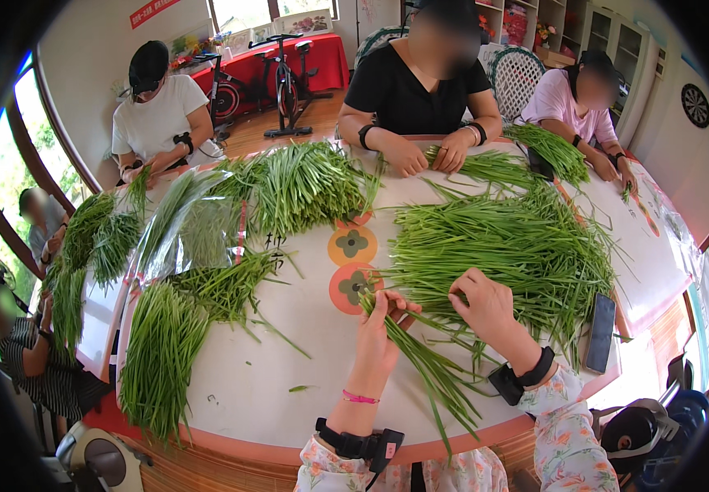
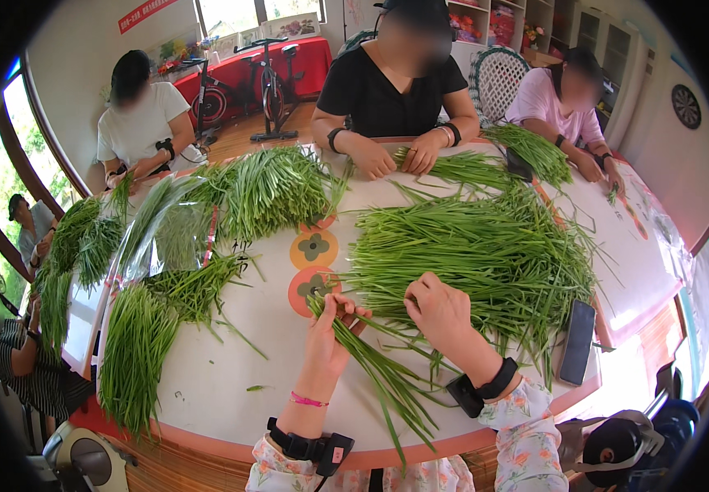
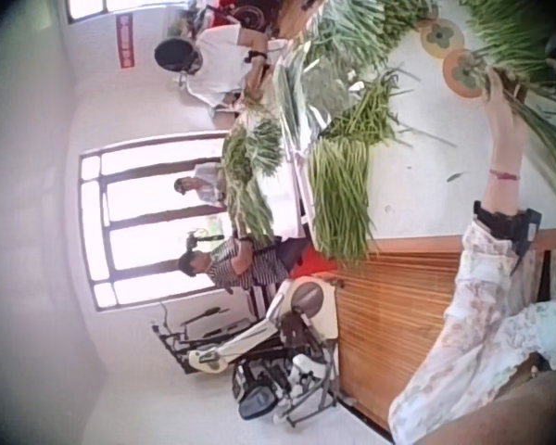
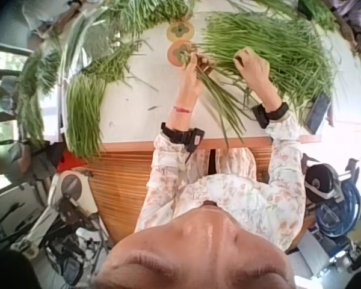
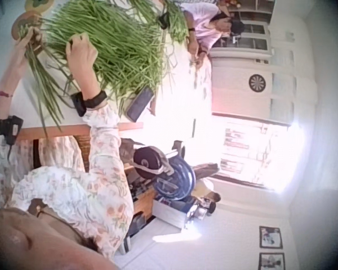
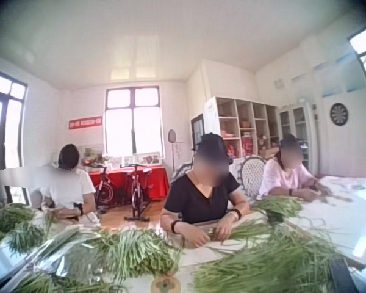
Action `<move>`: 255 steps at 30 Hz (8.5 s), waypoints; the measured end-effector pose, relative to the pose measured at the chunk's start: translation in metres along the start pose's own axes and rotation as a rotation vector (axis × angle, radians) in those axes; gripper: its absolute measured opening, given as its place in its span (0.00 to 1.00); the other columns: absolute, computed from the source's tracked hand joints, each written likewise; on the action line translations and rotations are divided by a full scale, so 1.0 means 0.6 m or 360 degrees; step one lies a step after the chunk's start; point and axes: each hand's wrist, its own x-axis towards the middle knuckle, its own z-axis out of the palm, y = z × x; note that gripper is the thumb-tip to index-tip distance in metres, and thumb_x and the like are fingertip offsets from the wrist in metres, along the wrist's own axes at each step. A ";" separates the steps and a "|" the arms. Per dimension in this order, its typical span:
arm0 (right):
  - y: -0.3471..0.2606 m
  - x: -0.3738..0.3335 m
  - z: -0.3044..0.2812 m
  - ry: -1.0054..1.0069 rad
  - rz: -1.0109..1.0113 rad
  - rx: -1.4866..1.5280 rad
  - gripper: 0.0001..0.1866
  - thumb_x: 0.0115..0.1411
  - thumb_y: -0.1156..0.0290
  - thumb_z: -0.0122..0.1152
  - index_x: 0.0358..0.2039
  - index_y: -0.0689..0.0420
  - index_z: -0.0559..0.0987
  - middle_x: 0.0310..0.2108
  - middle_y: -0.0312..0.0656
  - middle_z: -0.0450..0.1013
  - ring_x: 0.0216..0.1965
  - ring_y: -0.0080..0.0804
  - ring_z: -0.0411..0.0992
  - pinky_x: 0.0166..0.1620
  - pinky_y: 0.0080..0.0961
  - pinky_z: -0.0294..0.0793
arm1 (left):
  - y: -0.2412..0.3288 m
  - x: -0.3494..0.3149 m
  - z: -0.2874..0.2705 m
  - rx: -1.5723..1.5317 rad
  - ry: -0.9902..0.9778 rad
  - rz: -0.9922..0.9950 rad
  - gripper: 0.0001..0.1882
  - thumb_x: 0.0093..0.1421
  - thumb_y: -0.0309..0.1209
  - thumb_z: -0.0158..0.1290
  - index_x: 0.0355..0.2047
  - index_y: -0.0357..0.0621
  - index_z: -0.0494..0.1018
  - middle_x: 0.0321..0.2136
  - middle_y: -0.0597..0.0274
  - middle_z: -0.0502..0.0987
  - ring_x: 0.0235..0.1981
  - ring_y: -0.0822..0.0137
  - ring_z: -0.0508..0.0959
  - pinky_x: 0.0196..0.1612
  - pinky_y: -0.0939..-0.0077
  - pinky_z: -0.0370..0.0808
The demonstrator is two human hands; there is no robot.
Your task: The person sorts through bunches of long green plants on a table, picking up individual stalks and arranging them into smaller bundles.
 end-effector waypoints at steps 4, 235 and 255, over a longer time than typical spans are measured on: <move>-0.016 0.008 -0.014 -0.0005 0.0004 0.0191 0.05 0.48 0.70 0.63 0.25 0.52 0.74 0.25 0.33 0.70 0.19 0.32 0.69 0.23 0.27 0.67 | 0.002 0.002 -0.016 -0.0039 -0.0037 -0.0082 0.10 0.62 0.36 0.49 0.38 0.43 0.69 0.19 0.75 0.60 0.20 0.81 0.61 0.24 0.84 0.61; -0.028 0.000 -0.018 -0.0019 -0.0272 0.0400 0.07 0.53 0.66 0.61 0.31 0.53 0.78 0.25 0.35 0.75 0.21 0.32 0.73 0.21 0.25 0.69 | 0.008 -0.012 0.005 0.0276 0.0028 0.0027 0.17 0.63 0.39 0.48 0.40 0.35 0.70 0.16 0.76 0.55 0.19 0.80 0.56 0.27 0.80 0.61; -0.030 0.006 -0.037 -0.0412 -0.0018 0.0474 0.12 0.53 0.56 0.59 0.28 0.51 0.79 0.19 0.36 0.75 0.20 0.32 0.73 0.23 0.28 0.69 | 0.001 -0.001 -0.008 0.0026 -0.0020 0.0063 0.12 0.62 0.38 0.50 0.34 0.40 0.70 0.19 0.74 0.60 0.21 0.78 0.60 0.30 0.79 0.63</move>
